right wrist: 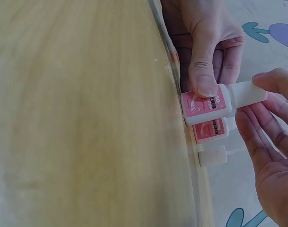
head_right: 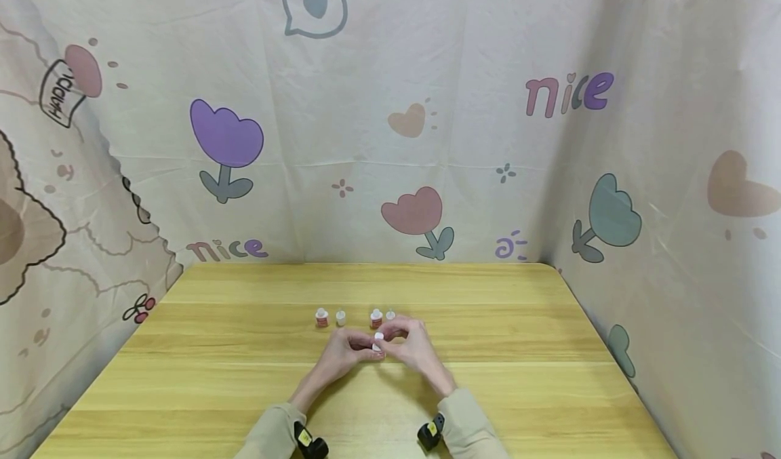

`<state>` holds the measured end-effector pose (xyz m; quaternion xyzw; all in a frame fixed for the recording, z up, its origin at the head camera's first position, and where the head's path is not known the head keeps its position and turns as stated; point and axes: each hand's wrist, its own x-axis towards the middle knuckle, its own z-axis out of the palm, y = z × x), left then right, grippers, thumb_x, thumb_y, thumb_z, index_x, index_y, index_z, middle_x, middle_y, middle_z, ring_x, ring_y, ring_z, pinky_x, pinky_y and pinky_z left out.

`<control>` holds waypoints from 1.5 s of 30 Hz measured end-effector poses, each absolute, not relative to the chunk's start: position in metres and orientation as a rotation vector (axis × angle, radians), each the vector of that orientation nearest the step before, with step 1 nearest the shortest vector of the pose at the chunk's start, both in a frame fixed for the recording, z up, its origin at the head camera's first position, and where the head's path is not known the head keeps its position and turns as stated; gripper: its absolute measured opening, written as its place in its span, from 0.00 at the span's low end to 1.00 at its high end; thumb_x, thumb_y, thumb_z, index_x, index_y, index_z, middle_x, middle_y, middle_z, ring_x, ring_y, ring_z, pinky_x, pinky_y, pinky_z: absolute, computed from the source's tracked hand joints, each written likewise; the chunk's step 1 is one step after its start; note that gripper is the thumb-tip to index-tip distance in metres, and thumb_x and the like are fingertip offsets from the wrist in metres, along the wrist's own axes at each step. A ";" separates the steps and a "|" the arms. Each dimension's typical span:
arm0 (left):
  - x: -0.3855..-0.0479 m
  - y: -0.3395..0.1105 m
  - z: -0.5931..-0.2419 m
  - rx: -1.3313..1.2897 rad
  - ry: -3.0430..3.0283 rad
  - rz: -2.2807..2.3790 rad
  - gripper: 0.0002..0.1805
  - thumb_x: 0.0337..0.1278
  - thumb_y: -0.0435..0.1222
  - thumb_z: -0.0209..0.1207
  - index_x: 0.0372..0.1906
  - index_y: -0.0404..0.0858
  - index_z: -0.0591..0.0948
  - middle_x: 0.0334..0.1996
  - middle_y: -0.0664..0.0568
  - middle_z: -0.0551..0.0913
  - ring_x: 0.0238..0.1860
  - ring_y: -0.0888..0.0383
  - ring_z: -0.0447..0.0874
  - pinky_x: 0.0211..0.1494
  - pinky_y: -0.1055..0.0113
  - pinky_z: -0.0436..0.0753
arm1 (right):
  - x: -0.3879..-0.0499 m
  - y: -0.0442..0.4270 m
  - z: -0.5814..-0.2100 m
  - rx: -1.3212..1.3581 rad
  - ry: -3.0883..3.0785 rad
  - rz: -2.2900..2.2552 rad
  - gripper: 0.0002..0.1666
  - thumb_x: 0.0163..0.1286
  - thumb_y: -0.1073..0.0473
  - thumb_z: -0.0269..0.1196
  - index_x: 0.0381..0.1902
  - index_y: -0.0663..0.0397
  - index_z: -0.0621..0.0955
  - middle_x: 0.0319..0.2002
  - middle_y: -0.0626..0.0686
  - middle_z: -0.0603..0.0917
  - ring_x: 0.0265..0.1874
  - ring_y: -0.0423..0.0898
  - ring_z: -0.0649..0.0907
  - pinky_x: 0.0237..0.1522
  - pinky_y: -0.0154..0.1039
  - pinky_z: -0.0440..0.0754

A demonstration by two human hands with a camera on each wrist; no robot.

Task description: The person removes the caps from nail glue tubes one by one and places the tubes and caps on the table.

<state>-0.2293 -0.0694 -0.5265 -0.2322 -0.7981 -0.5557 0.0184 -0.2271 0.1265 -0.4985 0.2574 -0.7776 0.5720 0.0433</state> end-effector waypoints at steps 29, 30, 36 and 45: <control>-0.232 -0.069 -0.529 -0.730 -2.486 -1.714 0.11 0.49 0.36 0.74 0.40 0.39 0.91 0.36 0.48 0.92 0.35 0.69 0.89 0.42 0.74 0.85 | -0.220 0.123 -0.487 0.750 -2.480 1.682 0.11 0.59 0.74 0.70 0.41 0.68 0.85 0.39 0.64 0.86 0.38 0.50 0.85 0.53 0.48 0.86; -0.232 -0.070 -0.529 -0.732 -2.486 -1.715 0.11 0.49 0.36 0.74 0.40 0.39 0.91 0.36 0.48 0.92 0.35 0.68 0.89 0.42 0.74 0.85 | -0.218 0.122 -0.483 0.740 -2.492 1.685 0.11 0.59 0.74 0.70 0.41 0.69 0.85 0.39 0.65 0.86 0.39 0.51 0.85 0.53 0.49 0.86; -0.232 -0.070 -0.529 -0.736 -2.482 -1.719 0.12 0.49 0.37 0.74 0.40 0.38 0.91 0.36 0.48 0.92 0.34 0.69 0.88 0.41 0.74 0.85 | -0.214 0.121 -0.475 0.659 -2.546 1.660 0.12 0.58 0.71 0.72 0.40 0.68 0.84 0.37 0.64 0.86 0.37 0.53 0.85 0.50 0.52 0.86; -0.231 -0.070 -0.530 -0.736 -2.476 -1.723 0.11 0.49 0.37 0.74 0.40 0.38 0.91 0.36 0.47 0.92 0.35 0.67 0.89 0.42 0.74 0.85 | -0.226 0.125 -0.498 0.721 -2.483 1.694 0.11 0.58 0.69 0.73 0.40 0.61 0.86 0.38 0.59 0.87 0.37 0.41 0.84 0.51 0.41 0.86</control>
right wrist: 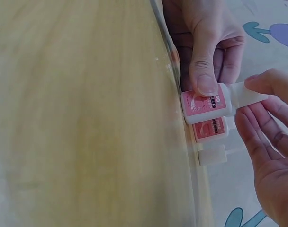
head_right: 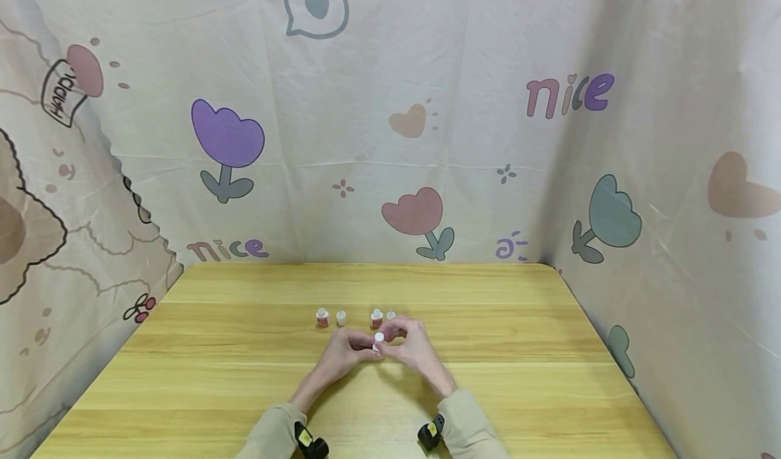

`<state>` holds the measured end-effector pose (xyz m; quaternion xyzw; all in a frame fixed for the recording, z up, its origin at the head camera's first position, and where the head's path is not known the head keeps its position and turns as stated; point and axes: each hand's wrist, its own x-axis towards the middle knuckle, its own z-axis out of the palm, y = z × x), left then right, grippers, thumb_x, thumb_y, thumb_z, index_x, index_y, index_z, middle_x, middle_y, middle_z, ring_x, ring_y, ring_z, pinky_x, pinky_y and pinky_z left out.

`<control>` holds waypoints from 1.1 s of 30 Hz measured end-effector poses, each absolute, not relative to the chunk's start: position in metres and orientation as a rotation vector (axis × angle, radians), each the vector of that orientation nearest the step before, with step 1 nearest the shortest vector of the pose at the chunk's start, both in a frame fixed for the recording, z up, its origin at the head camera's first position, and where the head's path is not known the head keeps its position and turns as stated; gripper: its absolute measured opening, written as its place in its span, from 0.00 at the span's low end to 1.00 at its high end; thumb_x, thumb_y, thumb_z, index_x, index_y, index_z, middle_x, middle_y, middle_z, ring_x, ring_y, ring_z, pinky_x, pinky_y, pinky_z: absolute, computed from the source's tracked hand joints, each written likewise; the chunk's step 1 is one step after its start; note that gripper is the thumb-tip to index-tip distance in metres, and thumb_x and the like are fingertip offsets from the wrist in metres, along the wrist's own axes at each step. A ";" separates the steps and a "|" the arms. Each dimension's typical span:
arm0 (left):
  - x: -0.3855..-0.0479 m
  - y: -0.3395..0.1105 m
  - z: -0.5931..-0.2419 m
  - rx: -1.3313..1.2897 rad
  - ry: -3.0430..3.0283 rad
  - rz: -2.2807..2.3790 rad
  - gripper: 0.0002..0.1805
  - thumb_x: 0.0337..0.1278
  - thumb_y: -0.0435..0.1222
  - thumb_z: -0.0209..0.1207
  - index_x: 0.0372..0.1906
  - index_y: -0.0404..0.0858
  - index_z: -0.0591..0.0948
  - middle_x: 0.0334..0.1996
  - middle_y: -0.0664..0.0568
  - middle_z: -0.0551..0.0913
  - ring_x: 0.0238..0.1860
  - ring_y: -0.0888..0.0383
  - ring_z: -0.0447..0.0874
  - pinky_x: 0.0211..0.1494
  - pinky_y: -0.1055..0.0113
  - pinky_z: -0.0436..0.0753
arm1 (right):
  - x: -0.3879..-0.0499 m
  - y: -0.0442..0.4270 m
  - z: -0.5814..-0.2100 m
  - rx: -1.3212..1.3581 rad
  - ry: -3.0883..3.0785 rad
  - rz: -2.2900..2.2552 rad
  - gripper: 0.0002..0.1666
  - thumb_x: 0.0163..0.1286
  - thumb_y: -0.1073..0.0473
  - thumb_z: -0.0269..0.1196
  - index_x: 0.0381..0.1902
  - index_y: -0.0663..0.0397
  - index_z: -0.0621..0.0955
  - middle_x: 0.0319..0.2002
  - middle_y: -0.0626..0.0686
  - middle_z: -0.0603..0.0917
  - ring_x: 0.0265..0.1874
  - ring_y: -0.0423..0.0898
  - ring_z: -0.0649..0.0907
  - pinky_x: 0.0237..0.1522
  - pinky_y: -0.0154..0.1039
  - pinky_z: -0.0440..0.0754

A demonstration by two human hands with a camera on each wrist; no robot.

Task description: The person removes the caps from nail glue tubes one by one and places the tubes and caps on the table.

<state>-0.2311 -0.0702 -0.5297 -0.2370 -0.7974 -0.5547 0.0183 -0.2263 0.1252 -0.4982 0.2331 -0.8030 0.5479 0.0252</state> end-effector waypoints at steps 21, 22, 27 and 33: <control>-0.231 -0.070 -0.530 -0.724 -2.490 -1.724 0.12 0.49 0.36 0.74 0.40 0.38 0.91 0.37 0.48 0.92 0.36 0.67 0.89 0.42 0.74 0.85 | -0.225 0.125 -0.496 0.711 -2.493 1.662 0.10 0.58 0.67 0.74 0.38 0.58 0.85 0.35 0.56 0.86 0.35 0.39 0.82 0.46 0.39 0.86; -0.231 -0.070 -0.529 -0.723 -2.491 -1.725 0.11 0.49 0.36 0.74 0.40 0.38 0.91 0.37 0.48 0.92 0.36 0.67 0.89 0.42 0.74 0.85 | -0.225 0.125 -0.496 0.717 -2.488 1.662 0.10 0.58 0.67 0.74 0.38 0.58 0.85 0.35 0.56 0.86 0.35 0.39 0.82 0.46 0.39 0.86; -0.231 -0.070 -0.529 -0.721 -2.494 -1.726 0.11 0.49 0.36 0.74 0.40 0.38 0.91 0.37 0.48 0.92 0.36 0.67 0.89 0.43 0.74 0.85 | -0.225 0.125 -0.497 0.760 -2.469 1.676 0.10 0.58 0.70 0.72 0.39 0.60 0.85 0.38 0.58 0.86 0.36 0.39 0.83 0.50 0.41 0.86; -0.231 -0.070 -0.530 -0.726 -2.490 -1.724 0.11 0.49 0.35 0.74 0.40 0.38 0.90 0.37 0.47 0.92 0.36 0.67 0.89 0.43 0.74 0.85 | -0.225 0.125 -0.497 0.751 -2.473 1.680 0.12 0.58 0.68 0.73 0.40 0.59 0.85 0.38 0.58 0.86 0.37 0.41 0.83 0.51 0.41 0.86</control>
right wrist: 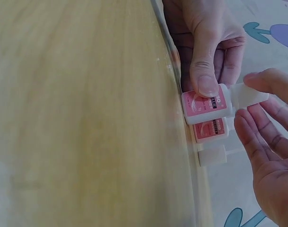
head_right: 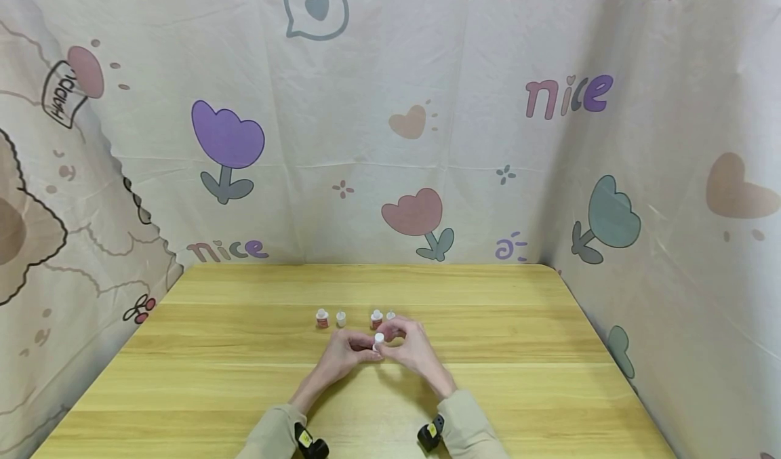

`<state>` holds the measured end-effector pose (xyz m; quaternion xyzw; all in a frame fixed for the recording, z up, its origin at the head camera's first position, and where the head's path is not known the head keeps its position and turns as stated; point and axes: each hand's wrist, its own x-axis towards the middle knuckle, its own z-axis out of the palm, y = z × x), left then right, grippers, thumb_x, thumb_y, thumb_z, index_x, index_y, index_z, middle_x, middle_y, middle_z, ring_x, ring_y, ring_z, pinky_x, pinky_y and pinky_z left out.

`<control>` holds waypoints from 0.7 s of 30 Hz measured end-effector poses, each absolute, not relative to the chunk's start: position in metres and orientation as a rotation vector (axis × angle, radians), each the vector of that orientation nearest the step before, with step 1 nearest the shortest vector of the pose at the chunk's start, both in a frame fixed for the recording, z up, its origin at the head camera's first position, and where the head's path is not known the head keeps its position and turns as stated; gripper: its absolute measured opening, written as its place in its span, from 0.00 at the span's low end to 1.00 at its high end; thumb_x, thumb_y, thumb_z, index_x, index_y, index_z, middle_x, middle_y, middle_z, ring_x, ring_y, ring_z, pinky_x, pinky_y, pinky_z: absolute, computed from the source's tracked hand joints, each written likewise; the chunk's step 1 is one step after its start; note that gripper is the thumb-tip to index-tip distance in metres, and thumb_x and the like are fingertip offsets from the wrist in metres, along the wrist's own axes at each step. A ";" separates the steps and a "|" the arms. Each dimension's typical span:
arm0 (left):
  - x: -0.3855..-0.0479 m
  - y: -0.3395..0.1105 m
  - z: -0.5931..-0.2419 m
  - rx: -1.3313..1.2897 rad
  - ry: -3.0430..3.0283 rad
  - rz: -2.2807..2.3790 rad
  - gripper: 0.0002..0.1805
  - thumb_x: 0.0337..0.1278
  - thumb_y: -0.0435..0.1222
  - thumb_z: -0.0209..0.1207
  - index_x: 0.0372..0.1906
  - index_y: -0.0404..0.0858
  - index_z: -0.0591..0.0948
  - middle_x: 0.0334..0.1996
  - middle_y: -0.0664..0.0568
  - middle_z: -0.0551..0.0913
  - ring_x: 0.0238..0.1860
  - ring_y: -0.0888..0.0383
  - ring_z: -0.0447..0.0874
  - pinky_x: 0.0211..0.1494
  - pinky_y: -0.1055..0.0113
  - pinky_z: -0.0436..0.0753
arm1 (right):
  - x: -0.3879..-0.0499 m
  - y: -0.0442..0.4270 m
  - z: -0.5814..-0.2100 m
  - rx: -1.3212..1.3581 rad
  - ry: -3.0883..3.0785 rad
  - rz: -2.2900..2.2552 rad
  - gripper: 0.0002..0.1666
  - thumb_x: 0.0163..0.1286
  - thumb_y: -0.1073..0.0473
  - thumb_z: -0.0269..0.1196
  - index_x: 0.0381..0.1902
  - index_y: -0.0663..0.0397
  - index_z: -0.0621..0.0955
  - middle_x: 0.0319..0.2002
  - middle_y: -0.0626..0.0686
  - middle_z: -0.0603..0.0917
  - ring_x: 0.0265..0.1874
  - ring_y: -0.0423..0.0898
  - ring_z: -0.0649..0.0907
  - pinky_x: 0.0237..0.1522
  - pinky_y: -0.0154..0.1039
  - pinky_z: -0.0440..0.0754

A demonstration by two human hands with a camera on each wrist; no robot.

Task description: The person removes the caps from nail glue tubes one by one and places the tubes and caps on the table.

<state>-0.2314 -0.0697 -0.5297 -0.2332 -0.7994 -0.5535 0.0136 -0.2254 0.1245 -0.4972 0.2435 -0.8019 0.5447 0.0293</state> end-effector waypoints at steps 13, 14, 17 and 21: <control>-0.232 -0.070 -0.530 -0.746 -2.474 -1.743 0.12 0.49 0.36 0.74 0.40 0.37 0.90 0.37 0.47 0.92 0.35 0.66 0.89 0.42 0.74 0.85 | -0.225 0.125 -0.495 0.725 -2.499 1.618 0.11 0.57 0.66 0.74 0.38 0.58 0.84 0.35 0.55 0.86 0.35 0.42 0.83 0.46 0.41 0.86; -0.232 -0.070 -0.530 -0.745 -2.474 -1.743 0.11 0.49 0.36 0.74 0.40 0.37 0.90 0.36 0.47 0.92 0.35 0.66 0.89 0.42 0.74 0.85 | -0.225 0.125 -0.495 0.731 -2.495 1.623 0.11 0.57 0.67 0.74 0.38 0.58 0.84 0.35 0.55 0.86 0.35 0.42 0.83 0.47 0.40 0.86; -0.231 -0.070 -0.530 -0.743 -2.473 -1.741 0.11 0.49 0.36 0.74 0.40 0.37 0.90 0.36 0.46 0.92 0.35 0.67 0.89 0.42 0.74 0.85 | -0.225 0.125 -0.496 0.756 -2.483 1.645 0.11 0.58 0.68 0.73 0.39 0.60 0.84 0.37 0.56 0.86 0.37 0.41 0.83 0.50 0.41 0.86; -0.231 -0.070 -0.529 -0.740 -2.478 -1.736 0.11 0.49 0.36 0.74 0.40 0.37 0.90 0.36 0.46 0.92 0.35 0.67 0.89 0.42 0.74 0.85 | -0.224 0.125 -0.496 0.793 -2.474 1.677 0.12 0.58 0.71 0.71 0.41 0.61 0.84 0.39 0.58 0.87 0.38 0.42 0.84 0.53 0.43 0.86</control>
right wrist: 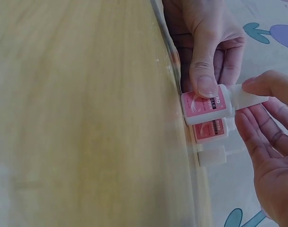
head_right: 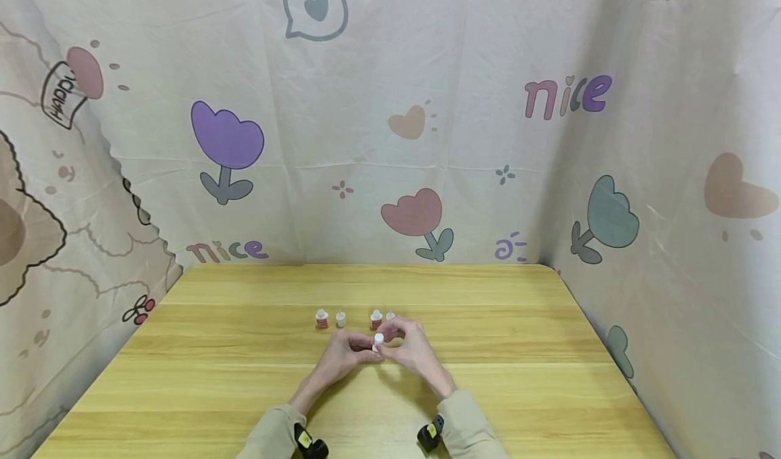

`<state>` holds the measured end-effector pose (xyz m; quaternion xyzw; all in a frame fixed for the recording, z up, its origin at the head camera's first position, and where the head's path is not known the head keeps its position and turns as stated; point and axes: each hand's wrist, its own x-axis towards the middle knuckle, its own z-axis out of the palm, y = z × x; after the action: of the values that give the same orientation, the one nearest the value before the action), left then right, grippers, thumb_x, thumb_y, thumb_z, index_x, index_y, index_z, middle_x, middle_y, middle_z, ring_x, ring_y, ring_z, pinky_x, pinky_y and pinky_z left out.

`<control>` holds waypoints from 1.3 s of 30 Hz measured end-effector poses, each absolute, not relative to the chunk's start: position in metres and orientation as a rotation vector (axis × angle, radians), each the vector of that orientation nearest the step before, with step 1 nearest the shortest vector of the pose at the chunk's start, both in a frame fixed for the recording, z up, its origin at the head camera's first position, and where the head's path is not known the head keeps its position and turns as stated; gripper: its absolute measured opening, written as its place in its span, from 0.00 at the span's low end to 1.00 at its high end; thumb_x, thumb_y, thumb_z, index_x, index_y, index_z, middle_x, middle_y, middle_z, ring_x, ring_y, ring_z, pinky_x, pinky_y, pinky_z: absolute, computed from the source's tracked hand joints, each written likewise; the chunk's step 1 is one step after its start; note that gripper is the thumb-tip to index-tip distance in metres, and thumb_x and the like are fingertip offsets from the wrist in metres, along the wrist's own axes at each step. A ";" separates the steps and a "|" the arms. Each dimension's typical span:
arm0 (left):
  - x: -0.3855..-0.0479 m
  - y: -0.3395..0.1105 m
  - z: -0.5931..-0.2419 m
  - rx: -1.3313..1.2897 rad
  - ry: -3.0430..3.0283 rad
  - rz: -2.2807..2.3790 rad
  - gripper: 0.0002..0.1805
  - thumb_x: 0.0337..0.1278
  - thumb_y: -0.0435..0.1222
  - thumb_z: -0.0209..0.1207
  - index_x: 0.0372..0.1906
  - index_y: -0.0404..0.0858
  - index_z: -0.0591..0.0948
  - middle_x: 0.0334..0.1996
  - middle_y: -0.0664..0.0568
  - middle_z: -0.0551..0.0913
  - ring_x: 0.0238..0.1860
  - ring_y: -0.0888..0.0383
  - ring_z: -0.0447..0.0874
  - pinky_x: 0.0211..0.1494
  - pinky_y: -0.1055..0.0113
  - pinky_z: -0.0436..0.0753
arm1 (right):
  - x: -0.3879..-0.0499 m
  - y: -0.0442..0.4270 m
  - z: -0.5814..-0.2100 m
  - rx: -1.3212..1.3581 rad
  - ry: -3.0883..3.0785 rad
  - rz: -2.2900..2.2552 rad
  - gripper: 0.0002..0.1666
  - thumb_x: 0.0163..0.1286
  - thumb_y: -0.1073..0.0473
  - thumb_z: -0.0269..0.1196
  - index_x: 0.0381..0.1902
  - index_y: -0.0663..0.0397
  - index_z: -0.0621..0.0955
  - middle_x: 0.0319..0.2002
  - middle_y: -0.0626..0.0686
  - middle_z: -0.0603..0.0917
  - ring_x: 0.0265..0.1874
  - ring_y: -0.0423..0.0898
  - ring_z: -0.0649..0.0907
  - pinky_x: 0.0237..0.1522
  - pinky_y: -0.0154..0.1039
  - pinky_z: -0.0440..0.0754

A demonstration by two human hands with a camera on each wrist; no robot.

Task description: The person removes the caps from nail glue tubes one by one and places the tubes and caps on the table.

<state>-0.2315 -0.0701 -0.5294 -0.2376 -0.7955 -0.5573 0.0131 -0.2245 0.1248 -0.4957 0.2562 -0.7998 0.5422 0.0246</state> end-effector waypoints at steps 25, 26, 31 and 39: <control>-0.231 -0.069 -0.529 -0.733 -2.476 -1.716 0.11 0.48 0.35 0.74 0.39 0.37 0.90 0.36 0.46 0.92 0.34 0.67 0.89 0.42 0.74 0.85 | -0.226 0.125 -0.499 0.819 -2.454 1.613 0.12 0.58 0.71 0.72 0.41 0.62 0.84 0.37 0.59 0.87 0.36 0.39 0.83 0.48 0.43 0.88; -0.231 -0.069 -0.529 -0.734 -2.476 -1.717 0.11 0.48 0.35 0.74 0.39 0.37 0.90 0.36 0.46 0.92 0.34 0.67 0.89 0.42 0.74 0.85 | -0.226 0.125 -0.499 0.825 -2.454 1.611 0.12 0.58 0.71 0.71 0.41 0.62 0.84 0.37 0.59 0.87 0.36 0.39 0.84 0.48 0.43 0.88; -0.231 -0.070 -0.530 -0.739 -2.473 -1.714 0.12 0.48 0.35 0.75 0.40 0.37 0.90 0.36 0.47 0.92 0.35 0.67 0.89 0.42 0.74 0.85 | -0.225 0.125 -0.499 0.759 -2.498 1.606 0.14 0.57 0.68 0.74 0.41 0.60 0.84 0.37 0.56 0.87 0.36 0.39 0.83 0.48 0.42 0.87; -0.232 -0.070 -0.531 -0.742 -2.469 -1.719 0.12 0.48 0.36 0.75 0.40 0.38 0.90 0.37 0.47 0.92 0.35 0.67 0.89 0.42 0.74 0.85 | -0.223 0.123 -0.495 0.697 -2.534 1.547 0.13 0.56 0.61 0.77 0.38 0.55 0.85 0.33 0.51 0.86 0.34 0.40 0.83 0.43 0.42 0.87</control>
<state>-0.2317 -0.0699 -0.5308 -0.2395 -0.7965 -0.5547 0.0216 -0.2232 0.1233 -0.4947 0.2283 -0.8301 0.5066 0.0461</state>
